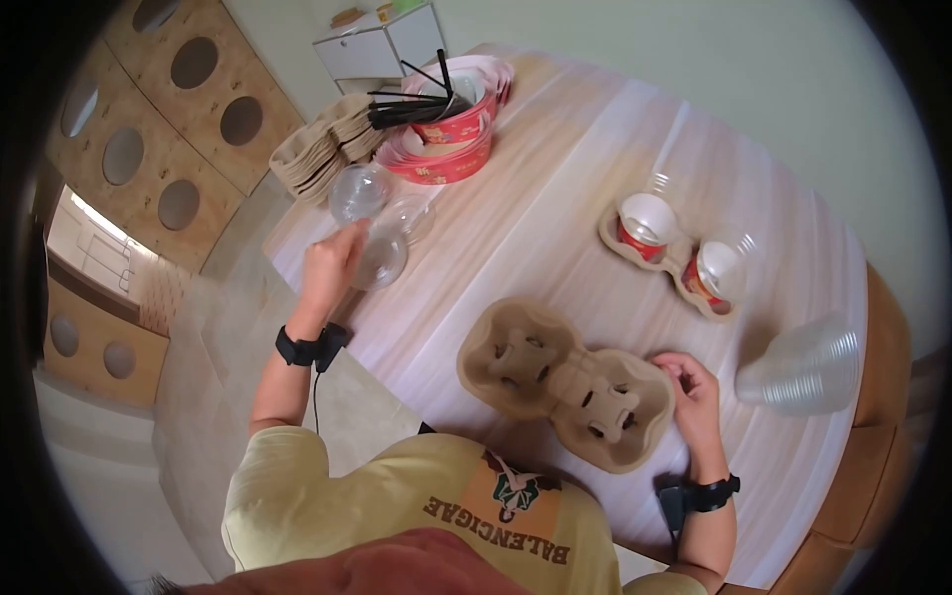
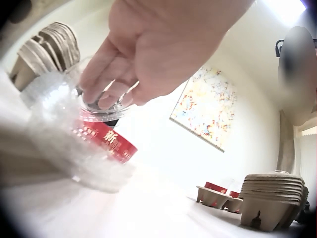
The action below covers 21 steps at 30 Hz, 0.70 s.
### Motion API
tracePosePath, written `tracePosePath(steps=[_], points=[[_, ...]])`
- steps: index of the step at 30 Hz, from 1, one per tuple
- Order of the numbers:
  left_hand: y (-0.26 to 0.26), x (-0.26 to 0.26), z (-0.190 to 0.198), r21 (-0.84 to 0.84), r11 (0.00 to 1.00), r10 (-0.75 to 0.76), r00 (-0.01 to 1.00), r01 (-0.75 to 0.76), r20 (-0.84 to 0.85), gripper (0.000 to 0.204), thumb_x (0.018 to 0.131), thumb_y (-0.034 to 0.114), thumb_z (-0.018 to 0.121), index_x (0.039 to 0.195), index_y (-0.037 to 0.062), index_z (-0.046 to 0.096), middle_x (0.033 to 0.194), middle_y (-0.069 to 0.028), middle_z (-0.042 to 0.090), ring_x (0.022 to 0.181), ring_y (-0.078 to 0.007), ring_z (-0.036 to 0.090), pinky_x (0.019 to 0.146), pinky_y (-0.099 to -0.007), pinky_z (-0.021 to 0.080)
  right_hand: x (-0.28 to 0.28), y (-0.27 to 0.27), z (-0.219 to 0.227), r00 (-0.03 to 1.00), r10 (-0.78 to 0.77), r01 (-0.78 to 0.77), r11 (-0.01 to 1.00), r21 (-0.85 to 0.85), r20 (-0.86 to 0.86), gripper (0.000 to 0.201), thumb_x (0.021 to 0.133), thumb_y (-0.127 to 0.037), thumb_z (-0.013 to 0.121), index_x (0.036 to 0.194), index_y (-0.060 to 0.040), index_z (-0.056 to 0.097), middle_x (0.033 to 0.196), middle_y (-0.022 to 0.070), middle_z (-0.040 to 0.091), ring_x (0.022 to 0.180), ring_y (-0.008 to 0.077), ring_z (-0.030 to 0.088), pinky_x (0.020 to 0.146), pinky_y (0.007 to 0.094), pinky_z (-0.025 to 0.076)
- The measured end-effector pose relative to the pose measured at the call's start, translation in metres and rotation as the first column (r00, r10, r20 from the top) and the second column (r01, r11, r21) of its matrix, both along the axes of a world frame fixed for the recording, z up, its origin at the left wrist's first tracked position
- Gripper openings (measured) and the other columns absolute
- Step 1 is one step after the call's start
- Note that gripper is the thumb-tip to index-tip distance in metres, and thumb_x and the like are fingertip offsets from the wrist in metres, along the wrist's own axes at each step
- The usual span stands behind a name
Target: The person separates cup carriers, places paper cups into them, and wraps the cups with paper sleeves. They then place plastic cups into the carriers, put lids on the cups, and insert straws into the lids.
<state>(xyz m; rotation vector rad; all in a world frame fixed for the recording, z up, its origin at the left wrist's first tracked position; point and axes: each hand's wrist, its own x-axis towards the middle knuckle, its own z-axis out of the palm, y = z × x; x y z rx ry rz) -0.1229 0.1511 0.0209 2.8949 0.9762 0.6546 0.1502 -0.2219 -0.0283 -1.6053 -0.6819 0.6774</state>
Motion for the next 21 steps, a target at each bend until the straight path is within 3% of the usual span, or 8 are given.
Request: tracePosePath(steps=[3, 7, 9, 11, 13, 15, 19, 21], points=[[-0.006, 0.018, 0.028, 0.271, 0.958, -0.141, 0.977, 0.094, 0.162, 0.023, 0.081, 0.015, 0.059, 0.102, 0.006, 0.058, 0.079, -0.0134, 0.064, 0.062, -0.0277, 0.062, 0.056, -0.0327, 0.05, 0.001, 0.001, -0.001, 1.0, -0.002, 0.002, 1.0, -0.003, 0.027, 0.011, 0.088, -0.005, 0.051, 0.094, -0.0001, 0.059, 0.081, 0.0005, 0.061, 0.073, 0.0054, 0.054, 0.068, 0.0189, 0.043], [-0.028, 0.089, 0.049, -0.219, 0.851, -0.25, 0.737, 0.476, 0.628, 0.016, 0.085, 0.015, 0.057, 0.095, 0.0022, 0.057, 0.068, -0.007, 0.062, 0.056, -0.0135, 0.06, 0.049, -0.0271, 0.046, 0.003, 0.001, -0.005, 0.999, 0.016, -0.016, 1.0, -0.017, 0.033, 0.011, 0.088, -0.005, 0.051, 0.093, 0.0001, 0.06, 0.079, 0.0003, 0.061, 0.072, 0.0051, 0.053, 0.067, 0.019, 0.043], [-0.036, 0.129, 0.064, -0.614, 0.482, -0.215, 0.763, 0.626, 0.609, 0.018, 0.088, 0.019, 0.054, 0.097, 0.0031, 0.055, 0.068, -0.0042, 0.061, 0.053, -0.0095, 0.058, 0.047, -0.0229, 0.045, 0.004, 0.001, -0.004, 0.999, 0.013, -0.012, 1.0, -0.012, 0.034, 0.012, 0.088, -0.005, 0.051, 0.093, 0.0002, 0.06, 0.078, 0.0002, 0.061, 0.072, 0.0049, 0.053, 0.067, 0.019, 0.043], [-0.026, 0.181, 0.044, -0.637, 0.413, -0.261, 0.754, 0.651, 0.602, 0.023, 0.09, 0.021, 0.051, 0.103, 0.003, 0.055, 0.088, -0.0034, 0.06, 0.063, -0.0073, 0.057, 0.051, -0.018, 0.046, 0.003, 0.002, -0.003, 0.999, 0.053, -0.053, 0.998, 0.029, 0.005, 0.012, 0.088, -0.005, 0.051, 0.093, 0.0004, 0.06, 0.079, 0.0001, 0.061, 0.073, 0.0047, 0.053, 0.067, 0.0194, 0.043], [-0.03, 0.224, 0.036, -0.77, 0.121, -0.192, 0.776, 0.626, 0.601, 0.021, 0.092, 0.022, 0.046, 0.095, 0.0041, 0.056, 0.068, -0.0029, 0.058, 0.042, -0.0083, 0.048, 0.04, -0.0201, 0.039, 0.007, 0.0, -0.007, 0.999, 0.033, -0.034, 0.998, 0.047, 0.022, 0.012, 0.088, -0.004, 0.05, 0.093, 0.0002, 0.06, 0.08, 0.0004, 0.061, 0.074, 0.0044, 0.053, 0.067, 0.0194, 0.044], [-0.041, 0.257, 0.029, -0.805, 0.034, -0.196, 0.794, 0.593, 0.576, 0.022, 0.092, 0.024, 0.045, 0.092, 0.0039, 0.056, 0.058, -0.0011, 0.053, 0.037, -0.0089, 0.044, 0.038, -0.0211, 0.035, 0.009, -0.002, -0.009, 0.995, 0.075, -0.078, 0.996, 0.032, 0.07, 0.013, 0.087, -0.003, 0.05, 0.094, 0.0001, 0.06, 0.08, -0.0002, 0.061, 0.075, 0.0037, 0.053, 0.068, 0.0192, 0.044], [-0.055, 0.298, 0.021, -0.835, 0.053, -0.33, 0.799, 0.548, 0.503, 0.025, 0.092, 0.025, 0.046, 0.089, 0.0031, 0.057, 0.057, 0.0006, 0.051, 0.039, -0.0072, 0.043, 0.037, -0.0207, 0.033, 0.009, -0.005, -0.002, 0.988, 0.099, -0.098, 0.995, -0.021, 0.119, 0.013, 0.085, -0.001, 0.051, 0.094, -0.0005, 0.06, 0.077, -0.0013, 0.06, 0.073, 0.0035, 0.053, 0.067, 0.0188, 0.044], [-0.058, 0.312, 0.018, -0.802, 0.207, -0.383, 0.8, 0.561, 0.461, 0.026, 0.091, 0.027, 0.048, 0.085, 0.0039, 0.059, 0.056, 0.0022, 0.048, 0.04, -0.0056, 0.041, 0.037, -0.0202, 0.031, 0.01, -0.006, -0.002, 0.991, 0.097, -0.099, 0.995, 0.018, 0.094, 0.013, 0.085, -0.001, 0.051, 0.094, -0.0005, 0.06, 0.077, -0.0007, 0.06, 0.073, 0.0038, 0.053, 0.067, 0.019, 0.044]])
